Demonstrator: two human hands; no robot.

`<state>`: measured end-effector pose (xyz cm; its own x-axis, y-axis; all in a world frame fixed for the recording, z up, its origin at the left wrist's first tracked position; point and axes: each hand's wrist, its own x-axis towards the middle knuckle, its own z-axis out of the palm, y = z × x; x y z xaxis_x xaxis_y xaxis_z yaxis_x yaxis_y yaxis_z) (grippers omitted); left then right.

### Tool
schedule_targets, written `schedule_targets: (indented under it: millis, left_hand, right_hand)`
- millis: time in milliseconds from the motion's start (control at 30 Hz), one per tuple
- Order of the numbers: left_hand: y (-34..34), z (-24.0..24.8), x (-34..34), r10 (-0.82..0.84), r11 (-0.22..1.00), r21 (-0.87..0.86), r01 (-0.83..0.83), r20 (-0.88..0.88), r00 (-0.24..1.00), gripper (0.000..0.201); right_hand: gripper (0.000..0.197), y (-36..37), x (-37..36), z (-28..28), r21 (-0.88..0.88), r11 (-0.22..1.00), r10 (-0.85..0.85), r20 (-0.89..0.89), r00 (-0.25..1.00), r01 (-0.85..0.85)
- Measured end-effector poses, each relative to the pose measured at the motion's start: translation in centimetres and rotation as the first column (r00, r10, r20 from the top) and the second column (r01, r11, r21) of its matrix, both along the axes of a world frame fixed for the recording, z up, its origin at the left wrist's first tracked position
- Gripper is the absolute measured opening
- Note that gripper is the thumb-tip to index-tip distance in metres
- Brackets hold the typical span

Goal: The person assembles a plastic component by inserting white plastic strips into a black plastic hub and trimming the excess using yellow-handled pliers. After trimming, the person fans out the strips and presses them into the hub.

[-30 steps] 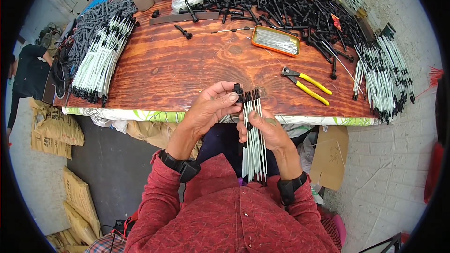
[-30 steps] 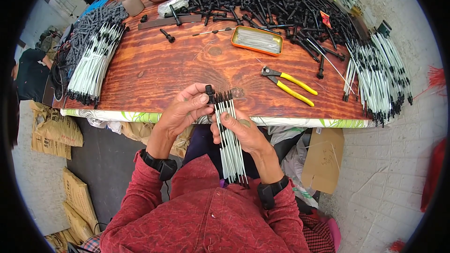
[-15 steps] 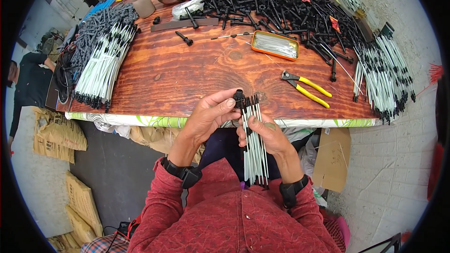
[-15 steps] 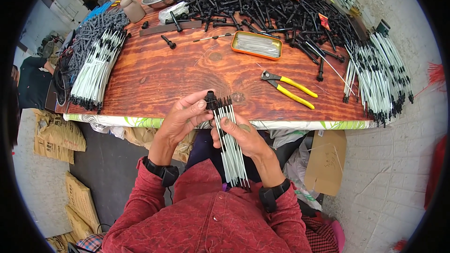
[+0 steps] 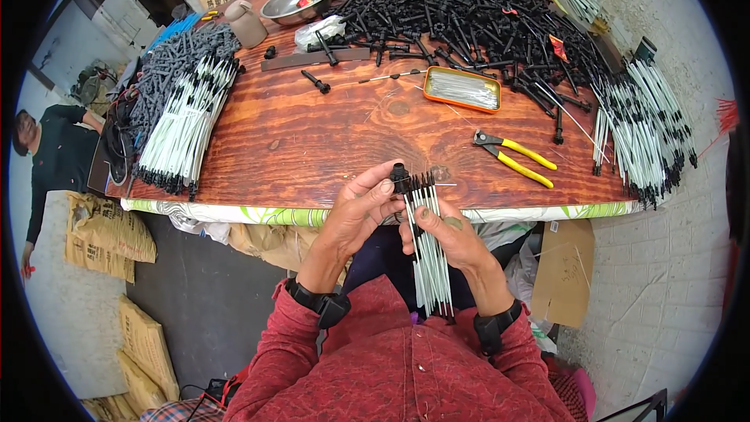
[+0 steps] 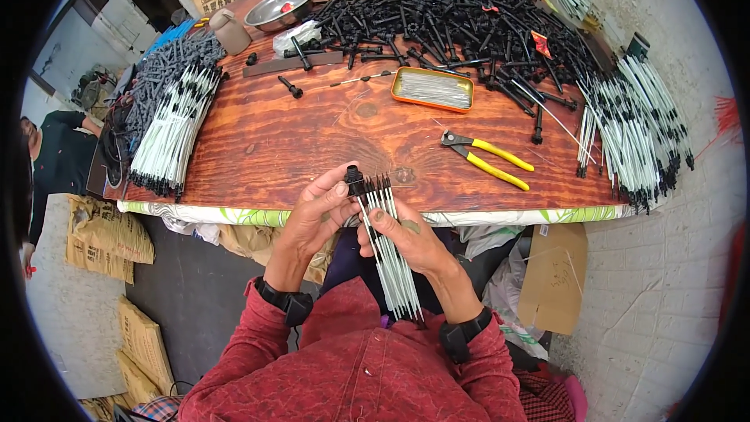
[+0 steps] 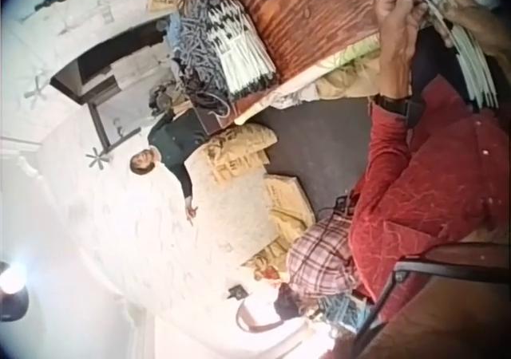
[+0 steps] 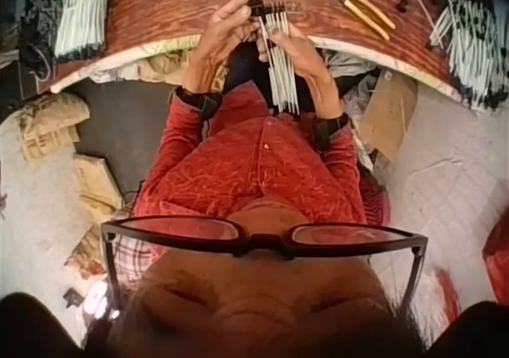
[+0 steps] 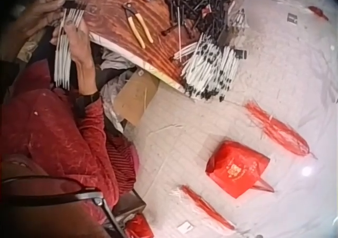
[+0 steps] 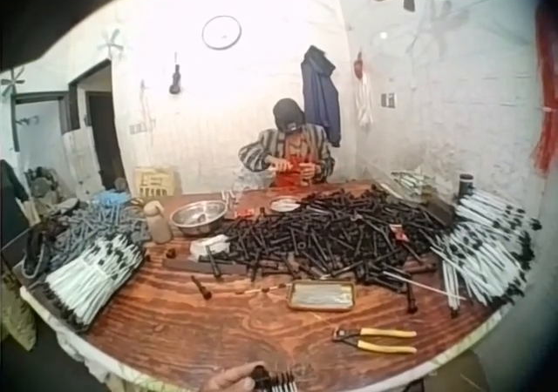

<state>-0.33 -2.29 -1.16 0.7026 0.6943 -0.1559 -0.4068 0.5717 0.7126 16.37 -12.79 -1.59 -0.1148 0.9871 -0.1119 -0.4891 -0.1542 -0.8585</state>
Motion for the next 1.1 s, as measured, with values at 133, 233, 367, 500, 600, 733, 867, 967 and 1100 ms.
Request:
schedule_targets:
  millis: [133, 233, 367, 500, 600, 733, 867, 967, 1100]
  left_hand:
    - [0.0, 0.1, -0.3, -0.006, 1.0, 0.01, 0.006, 0.007, 1.0, 0.045]
    - [0.0, 0.5, -0.3, 0.002, 0.999, 0.043, -0.003, 0.014, 1.0, 0.048]
    - [-0.8, 0.7, -1.0, 0.03, 0.991, 0.128, -0.036, 0.045, 0.999, 0.054]
    - [-0.7, 0.0, -2.4, 0.096, 0.971, 0.217, -0.101, 0.032, 0.995, 0.059]
    - [-0.8, 2.1, -3.2, 0.145, 0.966, 0.209, -0.153, 0.055, 0.988, 0.059]
    - [-0.1, 5.0, -5.8, 0.16, 0.944, 0.286, -0.162, 0.031, 0.987, 0.058]
    - [0.7, 5.5, -8.0, 0.123, 0.945, 0.295, -0.139, 0.072, 0.99, 0.057]
    - [0.9, 2.6, -9.0, 0.177, 0.923, 0.349, -0.163, -0.009, 0.984, 0.057]
    - [0.8, -0.8, -9.5, 0.225, 0.91, 0.363, -0.198, -0.034, 0.974, 0.056]
  right_hand:
    - [0.05, 0.2, -0.1, 0.4, 0.015, 1.0, 0.008, 0.029, 1.0, -0.009]
    - [0.049, 0.6, -0.1, 0.7, 0.011, 1.0, 0.009, 0.042, 0.999, -0.01]
    - [0.043, 0.6, -1.0, 1.2, -0.012, 1.0, 0.027, 0.055, 0.998, -0.027]
    - [0.034, 1.8, -1.9, 1.1, 0.019, 0.992, 0.124, 0.082, 0.989, -0.126]
    - [0.034, 2.5, -3.0, 2.7, -0.012, 0.994, 0.107, 0.14, 0.984, -0.107]
    - [0.034, 4.5, -5.3, 3.2, 0.127, 0.988, 0.063, 0.173, 0.983, -0.086]
    - [0.037, 5.6, -7.6, 3.5, 0.172, 0.983, 0.032, 0.184, 0.982, -0.064]
    - [0.04, 5.4, -8.8, 1.2, 0.118, 0.992, 0.03, 0.19, 0.981, -0.053]
    - [0.037, 4.7, -9.0, -0.4, 0.033, 0.995, 0.082, 0.196, 0.977, -0.09]
